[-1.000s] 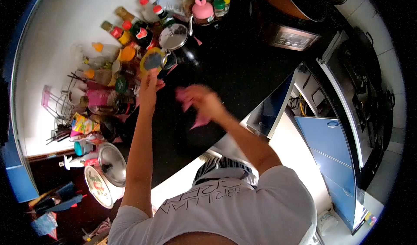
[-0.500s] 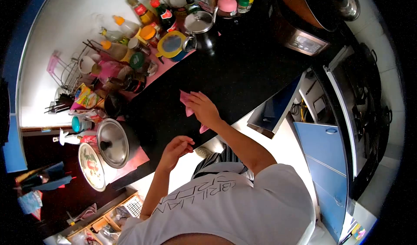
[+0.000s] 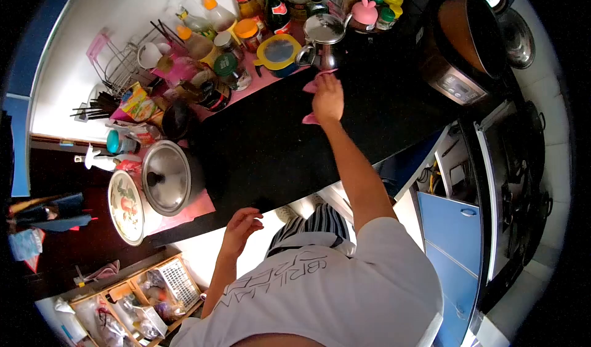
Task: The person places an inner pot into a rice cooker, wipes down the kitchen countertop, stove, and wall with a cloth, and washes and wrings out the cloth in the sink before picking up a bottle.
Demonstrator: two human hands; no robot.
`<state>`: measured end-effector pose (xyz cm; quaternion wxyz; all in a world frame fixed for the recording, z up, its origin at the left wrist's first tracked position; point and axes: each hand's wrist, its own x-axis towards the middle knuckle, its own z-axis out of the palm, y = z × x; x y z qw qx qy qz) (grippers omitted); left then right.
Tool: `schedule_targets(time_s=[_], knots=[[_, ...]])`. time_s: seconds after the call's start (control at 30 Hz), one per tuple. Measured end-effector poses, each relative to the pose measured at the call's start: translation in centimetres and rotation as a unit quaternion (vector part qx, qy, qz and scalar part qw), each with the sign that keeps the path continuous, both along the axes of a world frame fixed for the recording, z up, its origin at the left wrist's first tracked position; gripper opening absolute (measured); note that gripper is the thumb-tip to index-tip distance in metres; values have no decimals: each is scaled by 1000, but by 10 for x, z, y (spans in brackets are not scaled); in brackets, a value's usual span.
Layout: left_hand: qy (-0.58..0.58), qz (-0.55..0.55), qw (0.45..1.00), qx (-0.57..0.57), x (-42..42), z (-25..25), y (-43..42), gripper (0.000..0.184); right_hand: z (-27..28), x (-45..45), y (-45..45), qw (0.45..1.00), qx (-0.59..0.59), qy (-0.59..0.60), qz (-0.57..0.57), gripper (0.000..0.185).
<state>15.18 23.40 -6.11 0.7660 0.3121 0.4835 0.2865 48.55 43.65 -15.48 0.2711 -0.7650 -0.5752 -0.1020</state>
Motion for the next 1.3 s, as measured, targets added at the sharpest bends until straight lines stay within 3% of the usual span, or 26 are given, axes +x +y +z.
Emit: schedule_targets(time_s=[0.1, 0.17, 0.2, 0.27, 0.3, 0.37, 0.43, 0.5, 0.53, 0.57, 0.63, 0.7, 0.83, 0.9, 1.0, 1.07, 1.17, 1.23, 1.27, 1.3], knots=[[-10, -48, 999, 13, 5, -1, 1, 22, 0, -37, 4, 989, -23, 64, 129, 34], [-16, -77, 997, -9, 6, -8, 2, 23, 6, -56, -6, 953, 48, 133, 269, 35], [-47, -104, 993, -34, 5, -13, 4, 24, 6, -55, -7, 951, 44, 135, 274, 35], [-95, -157, 979, -84, 4, -22, 3, 27, 5, -45, -10, 868, 10, 221, 445, 35], [-121, -179, 970, -110, 3, -32, 2, 28, 5, -39, -15, 832, -45, 296, 467, 34], [-155, -177, 956, -176, 8, -57, -4, 29, 15, -14, -17, 782, -96, 326, 522, 37], [-180, -143, 952, -204, 22, -79, -7, 30, 14, 14, -19, 827, -30, 378, 416, 38], [-169, -67, 946, -268, 40, -98, -12, 35, 18, 37, -20, 909, 41, 249, 333, 39], [-175, -42, 951, -250, 49, -108, -13, 37, 15, 37, -26, 922, 20, 265, 281, 37], [-180, -18, 956, -230, 56, -116, -12, 39, 14, 31, -30, 922, 16, 265, 283, 37], [-202, 3, 946, -253, 66, -121, -2, 40, 11, 7, -38, 941, 36, 133, 308, 33], [-222, 22, 934, -281, 68, -125, -10, 42, 2, -31, -63, 890, 31, 220, 398, 29], [-282, 42, 915, -285, 76, -121, -10, 48, 17, -126, -117, 850, 45, 257, 459, 29], [-281, 100, 913, -279, 79, -111, -13, 49, 19, -150, -123, 811, -19, 304, 499, 29], [-315, 83, 906, -271, 72, -119, -14, 49, 19, -142, -102, 730, -12, 520, 443, 34], [-318, 90, 901, -281, 67, -125, -15, 48, 41, -109, -73, 711, -38, 575, 403, 39], [-313, 102, 902, -280, 56, -119, -15, 49, 32, -55, -25, 814, 6, 498, 298, 41], [-319, 116, 900, -274, 50, -121, -16, 51, 16, -30, -6, 901, 38, 339, 267, 38], [-307, 123, 904, -273, 47, -120, -16, 51, 8, -38, 0, 899, 38, 338, 274, 38], [-293, 130, 907, -272, 44, -120, -16, 51, 3, -49, 5, 951, 36, 199, 232, 36]])
